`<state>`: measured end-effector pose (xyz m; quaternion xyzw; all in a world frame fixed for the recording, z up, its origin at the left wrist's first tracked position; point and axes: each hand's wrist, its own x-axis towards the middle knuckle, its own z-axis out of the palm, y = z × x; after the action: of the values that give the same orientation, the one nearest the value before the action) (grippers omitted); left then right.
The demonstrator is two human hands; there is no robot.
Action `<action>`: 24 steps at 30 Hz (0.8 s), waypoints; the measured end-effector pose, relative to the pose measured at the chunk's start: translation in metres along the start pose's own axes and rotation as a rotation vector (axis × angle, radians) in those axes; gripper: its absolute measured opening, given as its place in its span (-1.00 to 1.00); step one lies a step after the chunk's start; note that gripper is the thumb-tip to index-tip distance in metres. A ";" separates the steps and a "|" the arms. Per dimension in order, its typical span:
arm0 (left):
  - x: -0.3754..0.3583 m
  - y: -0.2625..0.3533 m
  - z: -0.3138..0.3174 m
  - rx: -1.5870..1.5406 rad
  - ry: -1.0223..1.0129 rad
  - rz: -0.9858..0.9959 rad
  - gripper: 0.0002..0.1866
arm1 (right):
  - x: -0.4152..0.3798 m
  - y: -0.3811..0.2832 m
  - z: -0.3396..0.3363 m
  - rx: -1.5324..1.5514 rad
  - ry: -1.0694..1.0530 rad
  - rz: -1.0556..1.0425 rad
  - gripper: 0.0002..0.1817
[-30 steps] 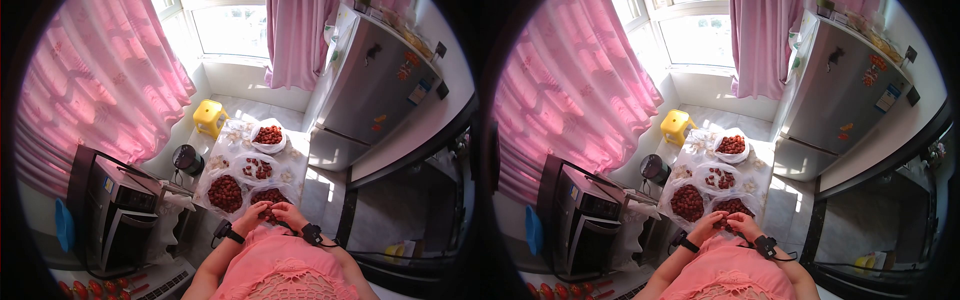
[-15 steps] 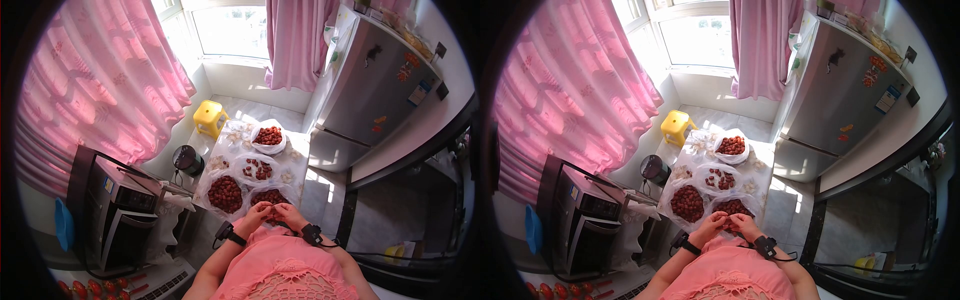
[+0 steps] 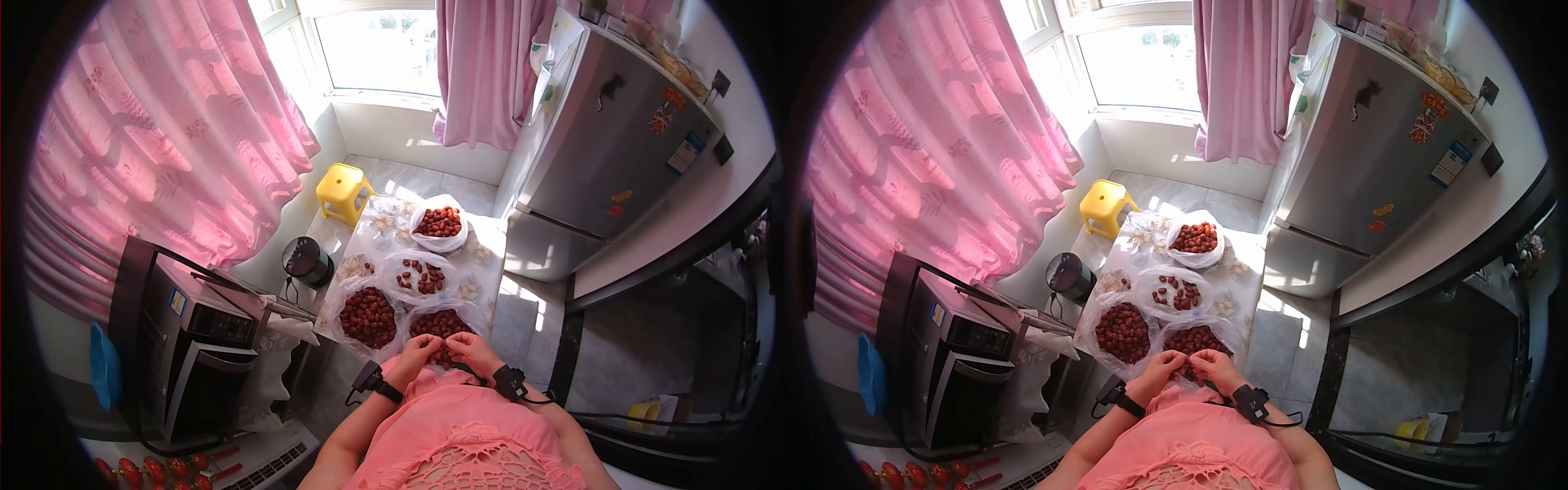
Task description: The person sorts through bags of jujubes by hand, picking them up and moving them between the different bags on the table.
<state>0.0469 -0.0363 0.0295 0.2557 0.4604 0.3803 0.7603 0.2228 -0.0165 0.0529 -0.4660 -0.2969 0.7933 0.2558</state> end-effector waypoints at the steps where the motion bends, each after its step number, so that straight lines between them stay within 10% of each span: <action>1: 0.000 0.000 0.000 0.037 0.064 0.007 -0.78 | 0.005 0.006 -0.004 0.029 0.038 0.008 -0.84; 15: 0.021 -0.029 -0.044 0.212 0.413 -0.003 -0.82 | 0.007 0.014 -0.013 0.135 0.176 0.017 -0.90; 24: 0.028 0.003 -0.027 -0.280 0.200 -0.164 -0.78 | 0.002 0.013 -0.013 0.159 0.192 0.023 -0.90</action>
<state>0.0291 -0.0106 0.0056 0.0702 0.4955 0.4010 0.7673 0.2320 -0.0205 0.0374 -0.5216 -0.2017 0.7688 0.3101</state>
